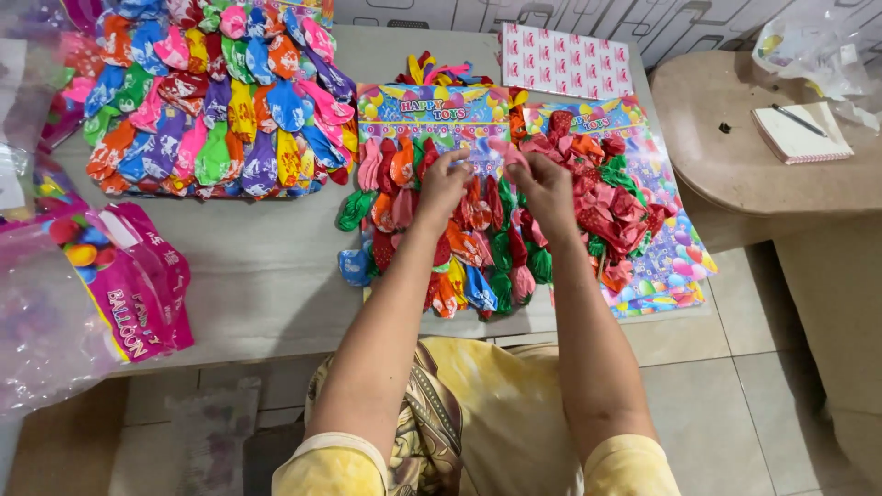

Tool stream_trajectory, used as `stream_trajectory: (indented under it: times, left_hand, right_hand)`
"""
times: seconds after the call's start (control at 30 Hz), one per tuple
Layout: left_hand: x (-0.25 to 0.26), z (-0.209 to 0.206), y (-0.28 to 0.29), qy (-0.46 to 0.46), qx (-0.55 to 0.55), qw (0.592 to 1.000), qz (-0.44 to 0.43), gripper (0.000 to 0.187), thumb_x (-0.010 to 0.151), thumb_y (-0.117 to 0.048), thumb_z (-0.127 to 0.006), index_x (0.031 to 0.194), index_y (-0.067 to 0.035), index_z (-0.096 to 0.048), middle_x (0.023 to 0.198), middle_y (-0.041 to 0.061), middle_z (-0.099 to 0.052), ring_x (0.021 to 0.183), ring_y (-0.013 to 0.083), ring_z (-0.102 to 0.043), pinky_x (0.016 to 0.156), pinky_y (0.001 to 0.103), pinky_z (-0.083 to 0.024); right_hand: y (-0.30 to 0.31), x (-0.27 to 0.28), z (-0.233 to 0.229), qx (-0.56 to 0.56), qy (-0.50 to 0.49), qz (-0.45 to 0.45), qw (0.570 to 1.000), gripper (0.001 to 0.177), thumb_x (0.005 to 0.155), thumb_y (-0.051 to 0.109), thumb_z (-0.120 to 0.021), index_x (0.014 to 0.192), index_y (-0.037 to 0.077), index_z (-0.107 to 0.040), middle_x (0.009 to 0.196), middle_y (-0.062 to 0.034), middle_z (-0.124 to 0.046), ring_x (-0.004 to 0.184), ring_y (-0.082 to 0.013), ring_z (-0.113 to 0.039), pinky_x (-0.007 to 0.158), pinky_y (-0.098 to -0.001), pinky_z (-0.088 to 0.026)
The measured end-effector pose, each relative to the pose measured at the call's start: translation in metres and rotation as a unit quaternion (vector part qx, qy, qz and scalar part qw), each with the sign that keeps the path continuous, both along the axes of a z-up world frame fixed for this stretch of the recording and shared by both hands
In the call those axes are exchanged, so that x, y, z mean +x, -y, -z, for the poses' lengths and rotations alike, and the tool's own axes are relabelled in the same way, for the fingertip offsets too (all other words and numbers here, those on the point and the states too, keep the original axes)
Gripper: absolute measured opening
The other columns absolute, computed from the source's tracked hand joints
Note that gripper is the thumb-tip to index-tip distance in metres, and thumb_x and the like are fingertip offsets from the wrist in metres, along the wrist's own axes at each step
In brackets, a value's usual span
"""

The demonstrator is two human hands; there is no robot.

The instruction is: Manually arranging and attaching colorful balloons onto cardboard display cards for retail packaging.

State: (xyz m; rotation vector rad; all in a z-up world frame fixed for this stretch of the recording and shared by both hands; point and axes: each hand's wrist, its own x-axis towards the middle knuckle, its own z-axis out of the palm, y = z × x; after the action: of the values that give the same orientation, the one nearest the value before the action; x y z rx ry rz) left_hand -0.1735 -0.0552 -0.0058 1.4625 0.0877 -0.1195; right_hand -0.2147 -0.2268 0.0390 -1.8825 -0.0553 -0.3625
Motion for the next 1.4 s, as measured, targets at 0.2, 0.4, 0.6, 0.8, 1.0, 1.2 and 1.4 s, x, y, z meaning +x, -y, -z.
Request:
stream_trajectory:
  times: [0.2, 0.4, 0.6, 0.8, 1.0, 1.2, 1.4]
  left_hand:
    - [0.042, 0.029, -0.016, -0.045, -0.145, 0.987, -0.049, 0.034, 0.089, -0.014, -0.076, 0.122, -0.009, -0.07, 0.098, 0.008, -0.072, 0.081, 0.0159, -0.075, 0.056, 0.021, -0.06]
    - [0.067, 0.045, -0.016, -0.001, -0.078, 0.996, -0.041, 0.02, 0.085, -0.012, -0.08, 0.104, -0.006, -0.077, 0.089, 0.013, -0.073, 0.077, 0.0185, -0.074, 0.065, 0.03, -0.067]
    - [0.113, 0.044, -0.031, -0.017, 0.097, 0.994, -0.044, 0.026, 0.092, -0.02, -0.069, 0.116, -0.013, -0.076, 0.107, 0.018, -0.073, 0.085, 0.0314, -0.077, 0.059, 0.039, -0.071]
    - [0.132, -0.034, -0.04, -0.032, 0.294, 0.955, 0.032, 0.056, 0.106, -0.013, -0.039, 0.159, -0.03, -0.028, 0.12, 0.009, -0.073, 0.077, 0.0255, -0.08, 0.045, 0.035, -0.049]
    - [0.146, -0.052, -0.038, -0.031, 0.468, 0.88, 0.071, 0.044, 0.102, -0.017, -0.061, 0.142, -0.012, -0.044, 0.108, 0.013, -0.072, 0.096, 0.0358, -0.072, 0.069, 0.044, -0.059]
    - [0.121, -0.097, -0.055, -0.088, 0.423, 0.891, 0.139, 0.04, 0.105, -0.029, -0.058, 0.138, -0.01, -0.046, 0.101, 0.013, -0.076, 0.065, 0.0235, -0.077, 0.061, 0.035, -0.061]
    - [0.161, -0.035, -0.066, 0.036, 0.459, 0.877, 0.136, 0.03, 0.103, -0.027, -0.051, 0.123, -0.006, -0.062, 0.074, 0.007, -0.075, 0.062, 0.0241, -0.076, 0.076, 0.048, -0.061]
  right_hand:
    - [-0.038, 0.035, 0.038, -0.136, -0.097, -0.037, 0.985, 0.02, 0.088, 0.031, -0.081, 0.108, 0.03, -0.08, 0.085, -0.0013, -0.076, 0.087, -0.0148, -0.072, 0.079, -0.0353, -0.057]
    - [-0.052, 0.041, 0.024, 0.046, -0.102, -0.066, 0.992, 0.044, 0.081, 0.005, -0.076, 0.121, 0.009, -0.058, 0.107, -0.0109, -0.073, 0.101, -0.0216, -0.071, 0.091, -0.038, -0.058]
    - [-0.049, 0.081, 0.079, -0.077, -0.112, 0.041, 0.99, 0.02, 0.089, 0.02, -0.078, 0.108, 0.014, -0.076, 0.092, -0.0075, -0.078, 0.091, -0.0236, -0.075, 0.08, -0.0396, -0.059]
    - [-0.051, 0.097, 0.063, -0.045, -0.141, 0.054, 0.988, 0.02, 0.094, 0.006, -0.055, 0.101, 0.011, -0.073, 0.096, -0.0036, -0.079, 0.088, -0.0152, -0.071, 0.07, -0.032, -0.059]
    - [-0.052, 0.102, 0.065, -0.027, -0.138, 0.023, 0.99, 0.027, 0.093, 0.011, -0.054, 0.106, 0.008, -0.078, 0.102, -0.0083, -0.08, 0.09, -0.0156, -0.072, 0.068, -0.0278, -0.06]
    - [-0.06, 0.101, 0.076, -0.062, -0.105, 0.032, 0.992, 0.025, 0.09, 0.029, -0.08, 0.102, 0.008, -0.08, 0.093, -0.003, -0.08, 0.082, -0.0081, -0.069, 0.067, -0.0269, -0.057]
    - [-0.064, 0.1, 0.089, -0.134, -0.067, 0.1, 0.984, 0.014, 0.087, 0.039, -0.08, 0.094, 0.027, -0.082, 0.074, -0.006, -0.074, 0.083, -0.0299, -0.074, 0.075, -0.0431, -0.056]
